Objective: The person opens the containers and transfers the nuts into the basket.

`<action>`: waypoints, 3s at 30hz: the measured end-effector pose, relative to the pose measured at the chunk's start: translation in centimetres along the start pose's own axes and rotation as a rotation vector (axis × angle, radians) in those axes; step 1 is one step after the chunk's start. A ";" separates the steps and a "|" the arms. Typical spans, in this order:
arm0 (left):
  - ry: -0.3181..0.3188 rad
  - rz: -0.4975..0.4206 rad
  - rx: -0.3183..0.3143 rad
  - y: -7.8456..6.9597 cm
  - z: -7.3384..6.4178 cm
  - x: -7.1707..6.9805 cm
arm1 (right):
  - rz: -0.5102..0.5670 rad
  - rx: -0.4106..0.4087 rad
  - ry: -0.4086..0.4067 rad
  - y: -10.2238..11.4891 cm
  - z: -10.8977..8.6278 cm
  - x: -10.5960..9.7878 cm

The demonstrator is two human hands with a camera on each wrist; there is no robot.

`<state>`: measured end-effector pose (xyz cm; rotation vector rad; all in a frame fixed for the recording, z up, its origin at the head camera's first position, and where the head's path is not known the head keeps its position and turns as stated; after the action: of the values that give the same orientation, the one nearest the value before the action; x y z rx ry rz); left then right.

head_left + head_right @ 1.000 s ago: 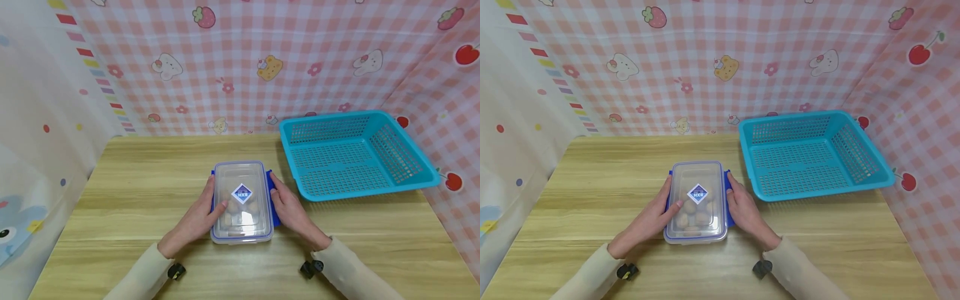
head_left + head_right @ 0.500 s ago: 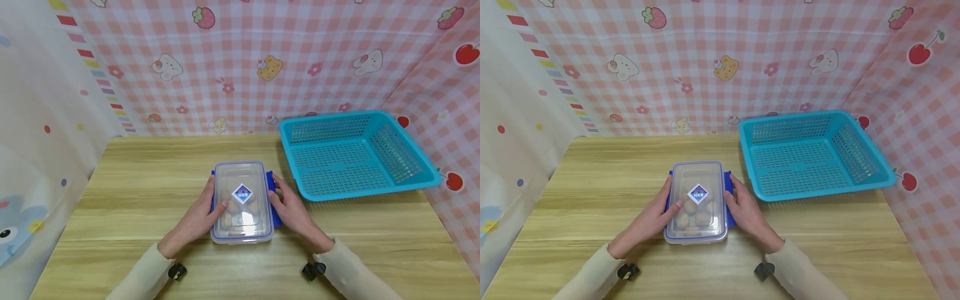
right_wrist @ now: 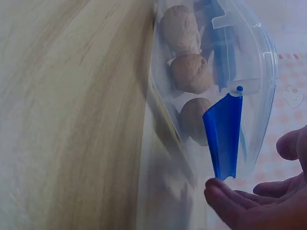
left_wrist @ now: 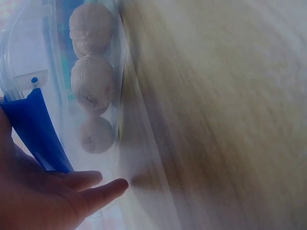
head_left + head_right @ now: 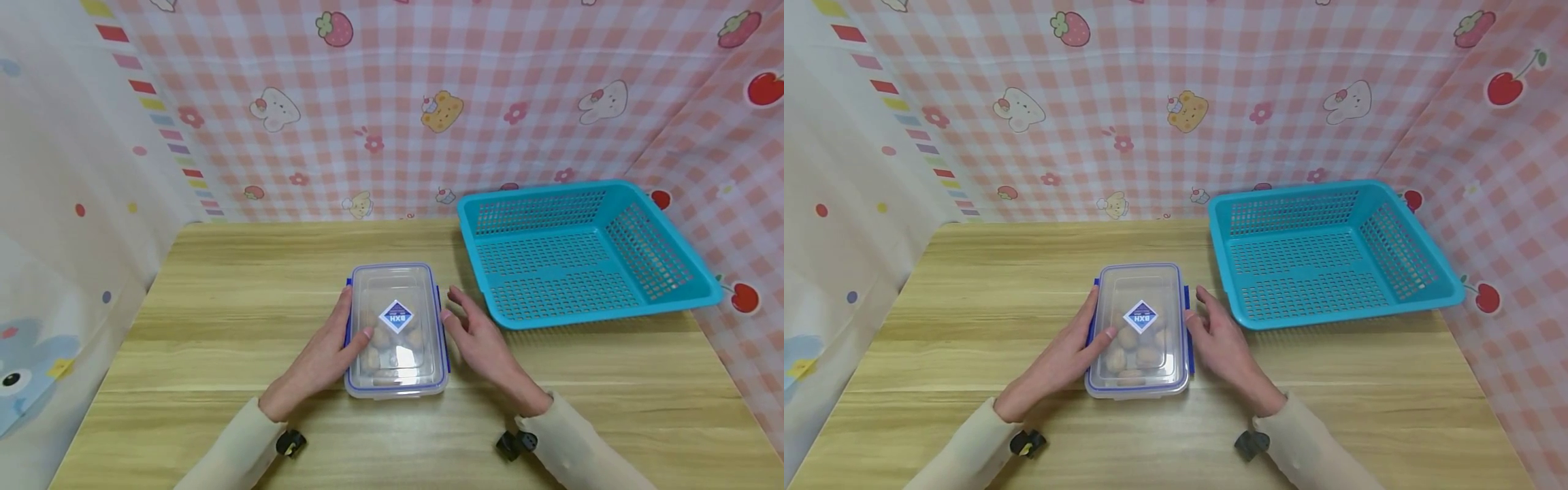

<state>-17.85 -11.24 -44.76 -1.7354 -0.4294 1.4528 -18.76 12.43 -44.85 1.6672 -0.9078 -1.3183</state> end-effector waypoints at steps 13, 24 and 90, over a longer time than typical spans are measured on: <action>0.010 -0.010 -0.009 0.2 -0.1 -0.2 | -0.190 -0.183 -0.049 2.9 -0.7 0.1; 0.000 0.011 0.030 0.1 -0.1 -0.4 | -0.389 -0.290 -0.033 4.2 -1.2 1.2; -0.209 -0.285 -0.171 2.5 0.0 -1.3 | -0.841 -0.482 0.160 4.9 -1.8 5.5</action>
<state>-18.76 -13.70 -45.79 -1.5788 -0.8974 1.4255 -16.15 5.76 -42.30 1.7664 0.2657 -1.7184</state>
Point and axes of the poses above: each hand's wrist, its own z-axis towards the middle knuckle, its own x-axis out of the palm, y = z × x, the point moved 9 cm from there along z, towards the middle knuckle, and after that the axes turned 2 degrees about x, right-handed, at the moved point
